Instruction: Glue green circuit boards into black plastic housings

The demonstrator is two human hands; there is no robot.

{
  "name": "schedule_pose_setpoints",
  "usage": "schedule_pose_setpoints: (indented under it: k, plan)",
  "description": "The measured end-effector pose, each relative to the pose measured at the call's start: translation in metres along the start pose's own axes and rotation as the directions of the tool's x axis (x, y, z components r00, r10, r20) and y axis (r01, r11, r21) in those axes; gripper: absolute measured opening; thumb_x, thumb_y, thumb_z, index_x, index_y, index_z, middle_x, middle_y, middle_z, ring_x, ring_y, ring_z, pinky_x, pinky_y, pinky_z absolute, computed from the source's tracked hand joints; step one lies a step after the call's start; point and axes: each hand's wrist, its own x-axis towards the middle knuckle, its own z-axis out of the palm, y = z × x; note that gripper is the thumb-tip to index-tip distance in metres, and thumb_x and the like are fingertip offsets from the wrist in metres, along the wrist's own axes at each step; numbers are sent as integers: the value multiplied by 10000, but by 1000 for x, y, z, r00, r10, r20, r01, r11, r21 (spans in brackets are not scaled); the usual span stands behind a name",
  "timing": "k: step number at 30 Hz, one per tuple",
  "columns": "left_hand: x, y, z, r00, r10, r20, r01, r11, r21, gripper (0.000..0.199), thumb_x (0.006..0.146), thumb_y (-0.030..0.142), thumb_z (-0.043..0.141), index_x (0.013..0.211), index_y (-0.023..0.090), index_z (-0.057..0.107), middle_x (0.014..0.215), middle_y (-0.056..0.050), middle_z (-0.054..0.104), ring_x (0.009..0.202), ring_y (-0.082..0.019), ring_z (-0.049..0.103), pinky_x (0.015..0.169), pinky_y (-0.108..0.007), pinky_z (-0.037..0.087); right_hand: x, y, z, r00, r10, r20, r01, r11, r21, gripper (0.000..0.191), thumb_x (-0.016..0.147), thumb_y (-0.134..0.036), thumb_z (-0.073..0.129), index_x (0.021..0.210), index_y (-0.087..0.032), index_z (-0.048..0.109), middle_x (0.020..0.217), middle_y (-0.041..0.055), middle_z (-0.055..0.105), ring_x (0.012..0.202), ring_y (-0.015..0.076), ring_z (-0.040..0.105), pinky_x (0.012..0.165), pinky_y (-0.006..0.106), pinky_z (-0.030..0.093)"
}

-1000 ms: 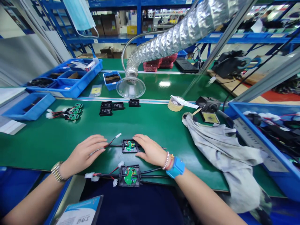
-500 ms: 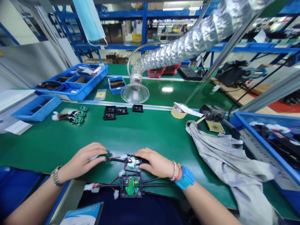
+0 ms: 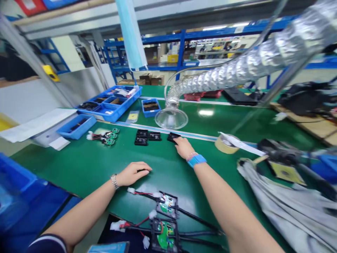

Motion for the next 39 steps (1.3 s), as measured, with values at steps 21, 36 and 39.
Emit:
schedule_pose_setpoints:
  k: [21, 36, 39]
  plan:
    - [-23, -105, -103, 445, -550, -706, 565, 785, -255, 224, 794, 154, 394, 943, 136, 561, 749, -45, 568, 654, -150, 586, 672, -314, 511, -100, -85, -44, 997, -22, 71, -16, 873, 487, 361, 805, -486, 455, 991, -231, 630, 1055, 83, 596, 876, 209, 594, 785, 336, 499]
    - [-21, 13, -80, 654, -165, -739, 178, 982, -63, 319, 746, 271, 588, 1057, 206, 565, 1120, -72, 563, 1120, -232, 447, 991, -392, 319, 1, -167, -8, 973, 131, 188, -171, -137, 976, 199, 683, -290, 606, 830, -196, 511, 802, -6, 601, 680, 138, 603, 614, 280, 498]
    - [-21, -5, -101, 615, -403, -677, 161, 905, -393, 513, 685, 307, 656, 1158, 205, 485, 1141, -82, 543, 1074, -234, 484, 923, -382, 377, -2, -164, -17, 981, 25, 194, -187, -171, 967, 209, 664, -249, 592, 847, -186, 513, 759, -2, 601, 661, 154, 613, 571, 276, 495]
